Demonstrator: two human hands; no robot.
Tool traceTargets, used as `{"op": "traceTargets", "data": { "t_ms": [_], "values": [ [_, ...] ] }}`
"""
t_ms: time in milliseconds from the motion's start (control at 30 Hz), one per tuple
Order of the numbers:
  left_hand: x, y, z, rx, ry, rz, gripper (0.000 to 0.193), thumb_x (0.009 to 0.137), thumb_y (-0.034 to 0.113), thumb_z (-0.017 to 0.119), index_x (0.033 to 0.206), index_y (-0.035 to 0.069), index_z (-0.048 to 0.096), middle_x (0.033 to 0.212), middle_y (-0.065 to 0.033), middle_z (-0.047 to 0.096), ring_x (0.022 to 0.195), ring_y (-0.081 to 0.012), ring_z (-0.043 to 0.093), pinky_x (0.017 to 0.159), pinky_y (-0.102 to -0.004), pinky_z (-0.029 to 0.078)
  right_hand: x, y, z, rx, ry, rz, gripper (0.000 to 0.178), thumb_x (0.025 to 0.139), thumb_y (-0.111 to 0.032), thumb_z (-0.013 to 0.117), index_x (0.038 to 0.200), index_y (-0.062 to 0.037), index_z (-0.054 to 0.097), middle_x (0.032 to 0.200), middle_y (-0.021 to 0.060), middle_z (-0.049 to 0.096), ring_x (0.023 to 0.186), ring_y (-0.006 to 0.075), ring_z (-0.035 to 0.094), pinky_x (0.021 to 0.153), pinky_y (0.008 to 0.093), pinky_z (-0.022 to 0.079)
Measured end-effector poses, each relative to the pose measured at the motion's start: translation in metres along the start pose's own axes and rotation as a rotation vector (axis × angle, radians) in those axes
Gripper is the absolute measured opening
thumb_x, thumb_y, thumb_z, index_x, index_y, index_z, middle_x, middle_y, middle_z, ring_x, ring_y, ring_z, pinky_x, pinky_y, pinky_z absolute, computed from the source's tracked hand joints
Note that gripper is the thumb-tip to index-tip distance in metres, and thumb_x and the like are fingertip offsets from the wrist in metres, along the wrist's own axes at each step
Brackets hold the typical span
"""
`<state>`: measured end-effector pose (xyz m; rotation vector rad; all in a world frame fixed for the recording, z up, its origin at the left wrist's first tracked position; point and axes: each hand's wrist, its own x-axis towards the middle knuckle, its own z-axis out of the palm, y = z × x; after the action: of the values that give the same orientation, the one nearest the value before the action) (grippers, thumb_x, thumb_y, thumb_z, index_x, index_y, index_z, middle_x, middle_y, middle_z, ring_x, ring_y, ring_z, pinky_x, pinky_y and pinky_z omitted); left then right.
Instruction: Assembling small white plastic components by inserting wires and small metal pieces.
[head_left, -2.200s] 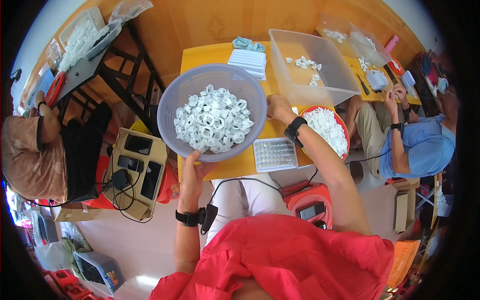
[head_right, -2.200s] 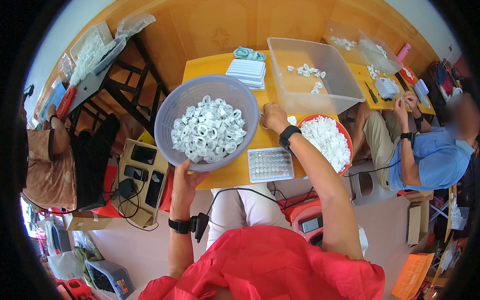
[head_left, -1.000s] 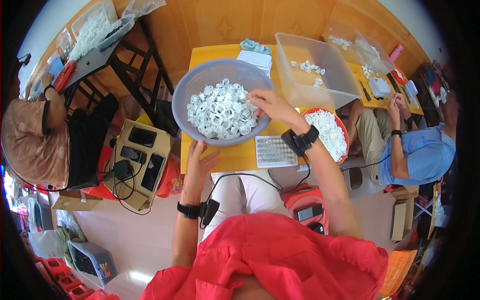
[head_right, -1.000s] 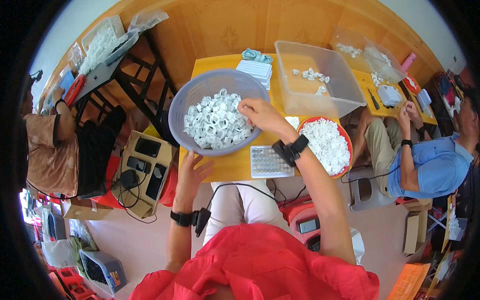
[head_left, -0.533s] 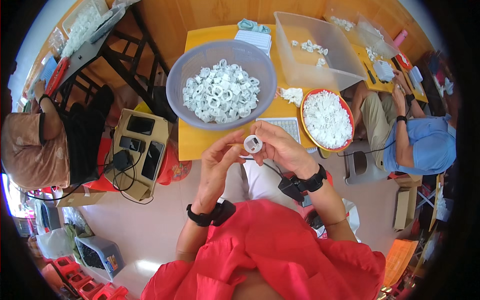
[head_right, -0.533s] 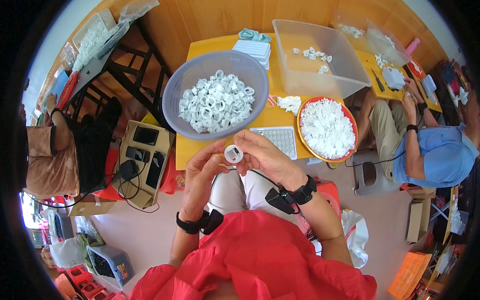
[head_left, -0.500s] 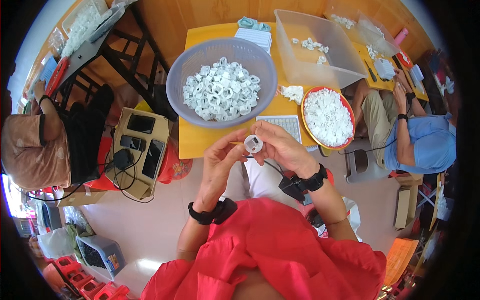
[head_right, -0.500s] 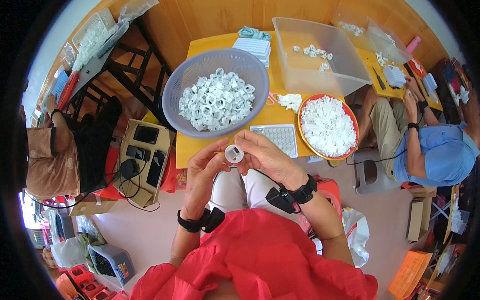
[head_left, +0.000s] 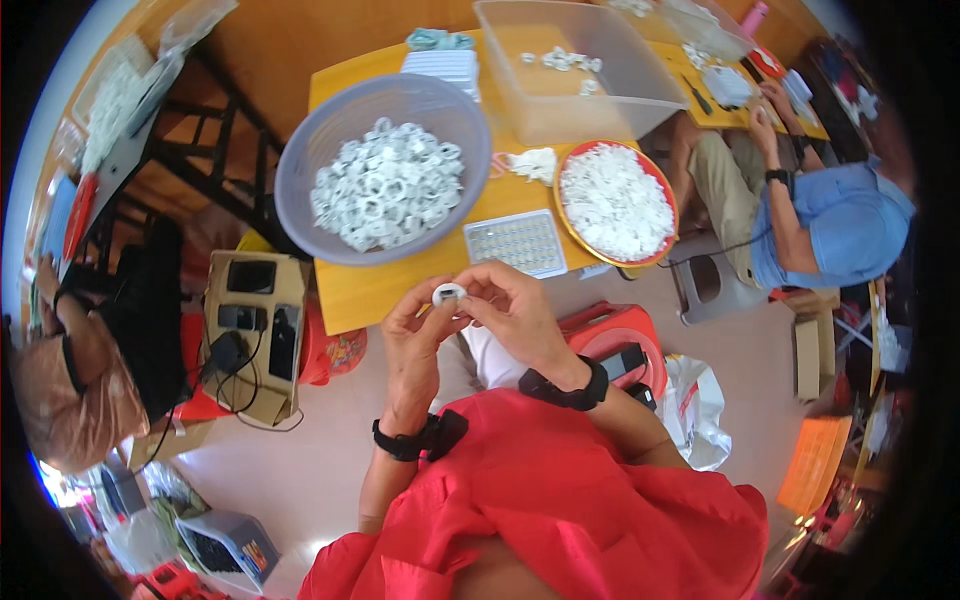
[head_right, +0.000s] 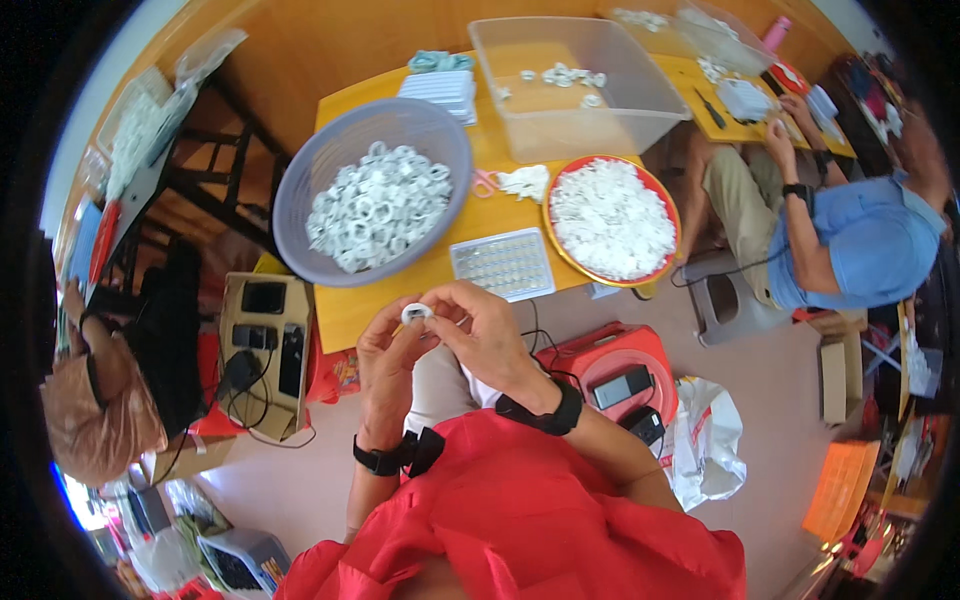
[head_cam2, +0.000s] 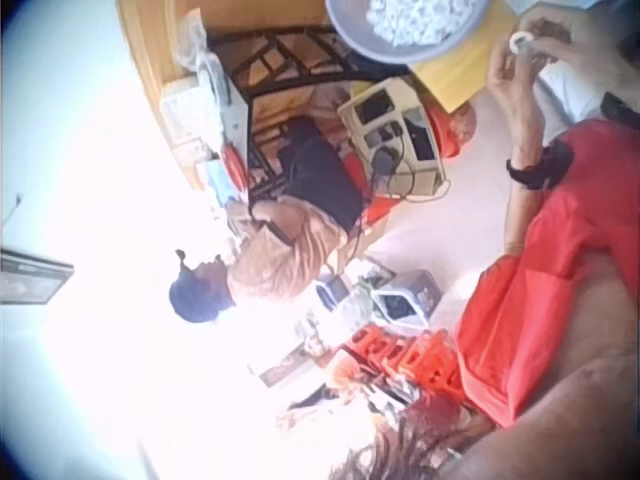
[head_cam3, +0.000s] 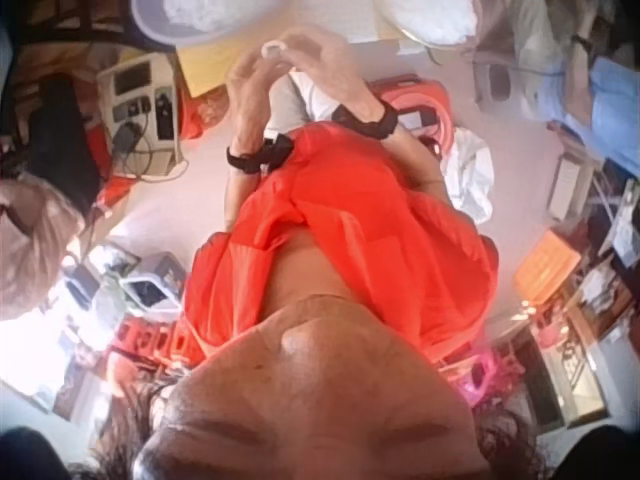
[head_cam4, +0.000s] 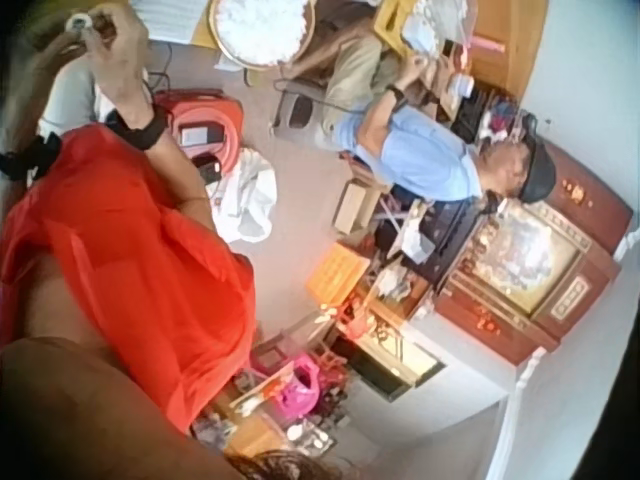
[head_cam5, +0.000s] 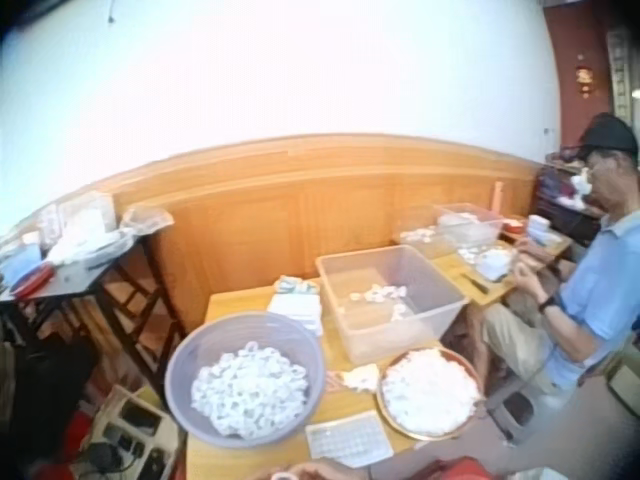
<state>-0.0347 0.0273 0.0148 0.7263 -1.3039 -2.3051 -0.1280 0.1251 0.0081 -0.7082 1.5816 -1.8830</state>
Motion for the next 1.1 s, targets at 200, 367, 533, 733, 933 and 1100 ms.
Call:
{"op": "traceTargets", "data": {
  "t_ms": [200, 367, 533, 733, 933, 1100],
  "values": [
    [-0.003, -0.002, -0.001, -0.035, -0.14, -0.064, 0.029, 0.087, 0.01, 0.054, 0.114, 0.0, 0.054, 0.106, -0.0099, 0.059, 0.088, -0.0173, 0.062, 0.073, -0.0268, 0.054, -0.007, -0.018, -0.015, -0.309, -0.055, -0.157, 0.014, 0.079, 0.0, 0.056, 0.092, -0.0021, 0.06, 0.077, 0.0088, 0.054, 0.067, 0.02, 0.056, 0.06, 0.0288, 0.044],
    [-0.001, -0.015, -0.026, -0.084, -0.28, -0.254, 0.028, 0.087, 0.011, 0.056, 0.112, -0.001, 0.056, 0.103, -0.0096, 0.061, 0.09, -0.0174, 0.061, 0.074, -0.0287, 0.054, -0.012, -0.017, -0.029, -0.454, -0.23, -0.244, 0.014, 0.079, -0.004, 0.055, 0.092, -0.0036, 0.061, 0.078, 0.0102, 0.051, 0.072, 0.0264, 0.053, 0.063, 0.034, 0.042],
    [-0.002, -0.021, -0.031, -0.165, -0.385, -0.412, 0.026, 0.086, 0.012, 0.058, 0.109, -0.001, 0.058, 0.102, -0.0108, 0.061, 0.09, -0.0201, 0.062, 0.072, -0.0295, 0.055, -0.017, -0.013, -0.04, -0.381, -0.341, -0.206, 0.014, 0.079, -0.007, 0.057, 0.092, -0.0037, 0.061, 0.076, 0.0103, 0.048, 0.071, 0.0273, 0.052, 0.063, 0.0361, 0.041],
    [-0.001, -0.026, -0.029, -0.107, -0.411, -0.487, 0.026, 0.086, 0.011, 0.057, 0.109, -0.002, 0.058, 0.1, -0.0122, 0.062, 0.086, -0.0228, 0.064, 0.071, -0.029, 0.056, -0.023, -0.005, -0.049, -0.361, -0.28, -0.119, 0.014, 0.078, -0.002, 0.059, 0.092, -0.0021, 0.062, 0.078, 0.0064, 0.054, 0.068, 0.0164, 0.052, 0.059, 0.028, 0.041],
    [0.003, -0.033, -0.029, -0.155, -0.358, -0.424, 0.035, 0.091, 0.018, 0.05, 0.117, -0.005, 0.05, 0.104, -0.019, 0.06, 0.088, -0.0256, 0.063, 0.076, -0.0303, 0.055, -0.017, 0.038, -0.106, -0.73, 0.42, -0.008, 0.011, 0.076, -0.009, 0.063, 0.085, -0.0033, 0.063, 0.075, 0.0104, 0.058, 0.062, 0.0235, 0.057, 0.059, 0.0339, 0.044],
    [0.005, -0.035, -0.028, -0.222, -0.326, -0.425, 0.033, 0.091, 0.017, 0.05, 0.115, -0.005, 0.052, 0.101, -0.0152, 0.061, 0.089, -0.025, 0.063, 0.08, -0.0312, 0.053, -0.008, 0.037, -0.101, -0.866, 0.466, -0.025, 0.011, 0.074, -0.011, 0.065, 0.08, -0.003, 0.062, 0.073, 0.0102, 0.057, 0.063, 0.0246, 0.057, 0.058, 0.0357, 0.043]
  ]
}}
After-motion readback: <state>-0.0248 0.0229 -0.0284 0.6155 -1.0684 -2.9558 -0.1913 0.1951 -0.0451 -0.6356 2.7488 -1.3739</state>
